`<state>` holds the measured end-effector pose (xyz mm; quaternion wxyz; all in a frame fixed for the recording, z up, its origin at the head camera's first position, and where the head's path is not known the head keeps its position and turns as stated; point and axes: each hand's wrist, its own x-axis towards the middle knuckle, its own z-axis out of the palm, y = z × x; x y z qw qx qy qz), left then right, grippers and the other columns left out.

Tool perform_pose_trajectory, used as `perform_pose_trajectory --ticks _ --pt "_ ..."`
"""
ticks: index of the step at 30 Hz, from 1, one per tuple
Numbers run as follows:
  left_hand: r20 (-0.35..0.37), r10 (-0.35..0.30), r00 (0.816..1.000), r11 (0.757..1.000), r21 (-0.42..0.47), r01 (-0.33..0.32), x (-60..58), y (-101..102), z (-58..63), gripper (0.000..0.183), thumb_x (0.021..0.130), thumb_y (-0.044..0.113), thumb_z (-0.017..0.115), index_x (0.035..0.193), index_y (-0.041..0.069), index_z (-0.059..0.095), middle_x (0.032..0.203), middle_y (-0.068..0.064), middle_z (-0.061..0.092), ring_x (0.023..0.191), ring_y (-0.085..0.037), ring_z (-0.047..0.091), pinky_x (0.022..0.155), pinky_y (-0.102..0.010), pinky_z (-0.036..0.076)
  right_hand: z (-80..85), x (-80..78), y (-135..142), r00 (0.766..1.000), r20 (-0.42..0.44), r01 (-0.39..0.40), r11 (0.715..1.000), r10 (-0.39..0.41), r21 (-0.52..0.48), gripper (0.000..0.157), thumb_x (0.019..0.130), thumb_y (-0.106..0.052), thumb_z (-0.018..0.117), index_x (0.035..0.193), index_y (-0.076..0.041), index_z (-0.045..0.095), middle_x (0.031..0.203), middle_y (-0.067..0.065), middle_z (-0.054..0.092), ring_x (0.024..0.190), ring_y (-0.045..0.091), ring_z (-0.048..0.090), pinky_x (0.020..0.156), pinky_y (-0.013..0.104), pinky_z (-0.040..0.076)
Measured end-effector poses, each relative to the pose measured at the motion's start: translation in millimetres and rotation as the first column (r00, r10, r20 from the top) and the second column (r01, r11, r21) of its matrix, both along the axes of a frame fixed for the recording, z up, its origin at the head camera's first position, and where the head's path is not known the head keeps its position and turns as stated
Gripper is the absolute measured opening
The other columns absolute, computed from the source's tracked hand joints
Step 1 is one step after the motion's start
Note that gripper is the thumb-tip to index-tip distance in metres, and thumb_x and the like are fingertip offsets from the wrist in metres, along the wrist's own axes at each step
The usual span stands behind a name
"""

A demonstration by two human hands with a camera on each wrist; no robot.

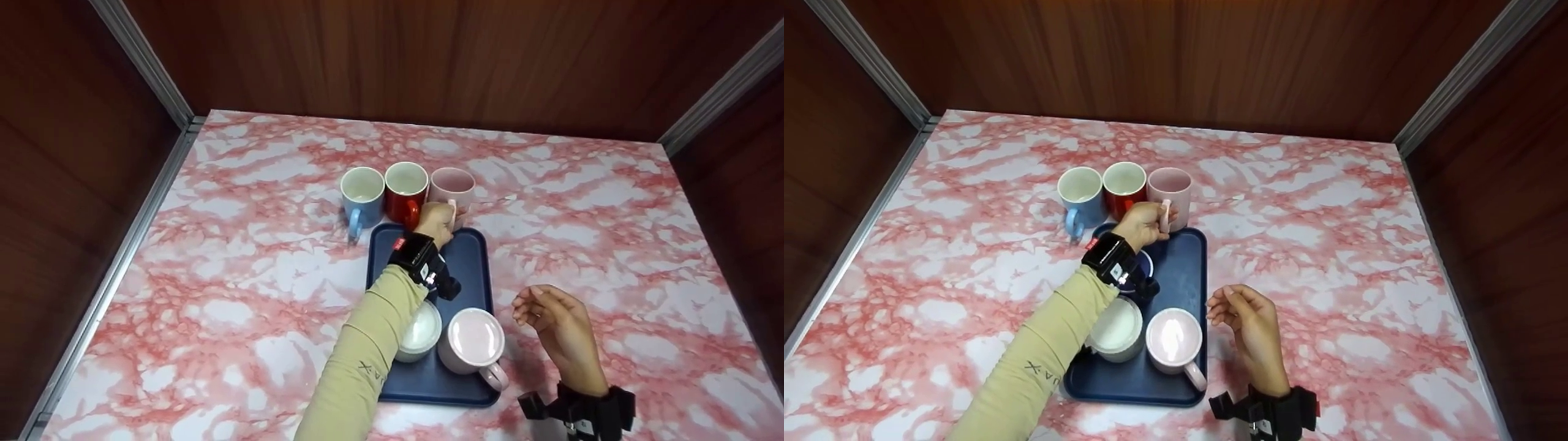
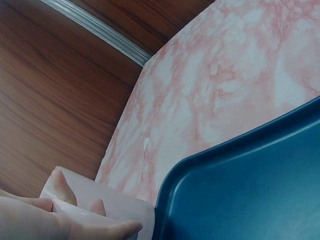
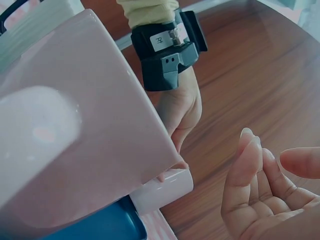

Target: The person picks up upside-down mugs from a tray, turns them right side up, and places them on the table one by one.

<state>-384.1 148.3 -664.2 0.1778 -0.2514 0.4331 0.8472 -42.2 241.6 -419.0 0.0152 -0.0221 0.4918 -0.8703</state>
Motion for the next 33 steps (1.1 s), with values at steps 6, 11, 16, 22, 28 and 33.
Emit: perform_pose_trajectory --ticks 6,11,16,22,28,33 --pt "0.027 -0.058 0.998 0.992 -0.113 0.060 -2.3 0.0 -14.9 0.017 0.080 0.003 0.053 0.092 0.012 0.061 0.081 -0.006 0.069 0.071 -0.027 0.065 0.079 -0.066 0.028 -1.7 1.8 1.8 1.000 0.014 0.002 1.000 -0.002 0.010 0.022 0.095 -0.001 0.044 0.087 0.006 0.064 0.079 0.015 0.064 0.069 0.021 0.060 0.062 0.028 0.051" --pt "0.003 -0.039 0.999 0.976 -0.213 0.039 -2.2 -2.5 -14.3 0.014 0.084 0.007 0.052 0.090 0.014 0.062 0.075 -0.004 0.069 0.072 -0.026 0.063 0.062 -0.054 0.033 -2.9 3.1 3.6 1.000 0.015 0.016 1.000 -0.016 0.007 0.021 0.094 -0.001 0.045 0.088 0.006 0.064 0.080 0.015 0.064 0.069 0.021 0.061 0.062 0.028 0.051" --pt "-0.037 -0.016 0.999 0.976 -0.216 0.008 -14.7 2.0 -23.2 0.023 0.082 -0.001 0.051 0.095 0.014 0.060 0.075 -0.005 0.069 0.079 -0.022 0.061 0.054 -0.046 0.028 -1.0 1.8 2.2 1.000 -0.001 0.009 1.000 -0.009 -0.002 0.022 0.095 0.000 0.043 0.088 0.006 0.064 0.080 0.015 0.063 0.069 0.021 0.061 0.061 0.028 0.051" --pt "-0.101 0.086 0.991 0.981 -0.163 -0.102 -36.5 9.4 -56.0 0.029 0.074 -0.012 0.053 0.098 0.003 0.059 0.084 -0.011 0.065 0.071 -0.027 0.065 0.053 -0.040 0.049 1.3 0.6 0.4 1.000 0.006 0.005 1.000 -0.005 0.015 0.022 0.094 -0.001 0.045 0.086 0.005 0.064 0.079 0.015 0.063 0.068 0.020 0.060 0.061 0.028 0.051" --pt "-0.176 0.028 0.984 0.962 -0.262 -0.074 -24.2 3.4 -30.3 0.031 0.062 -0.009 0.046 0.085 0.006 0.059 0.080 -0.004 0.058 0.063 -0.019 0.053 0.048 -0.027 0.040 -15.0 -6.4 9.4 1.000 -0.026 -0.008 1.000 0.008 0.007 0.019 0.093 -0.005 0.049 0.087 0.002 0.065 0.080 0.012 0.064 0.069 0.019 0.061 0.062 0.026 0.051" --pt "-0.212 -0.065 0.975 0.926 -0.376 -0.020 36.6 -17.3 66.0 0.021 0.068 -0.004 0.051 0.083 0.009 0.057 0.075 -0.001 0.052 0.065 -0.016 0.047 0.057 -0.025 0.038 -14.2 -6.5 8.9 0.999 -0.031 -0.030 1.000 0.030 -0.009 0.020 0.094 -0.003 0.047 0.088 0.002 0.065 0.080 0.013 0.064 0.070 0.019 0.061 0.063 0.027 0.051"
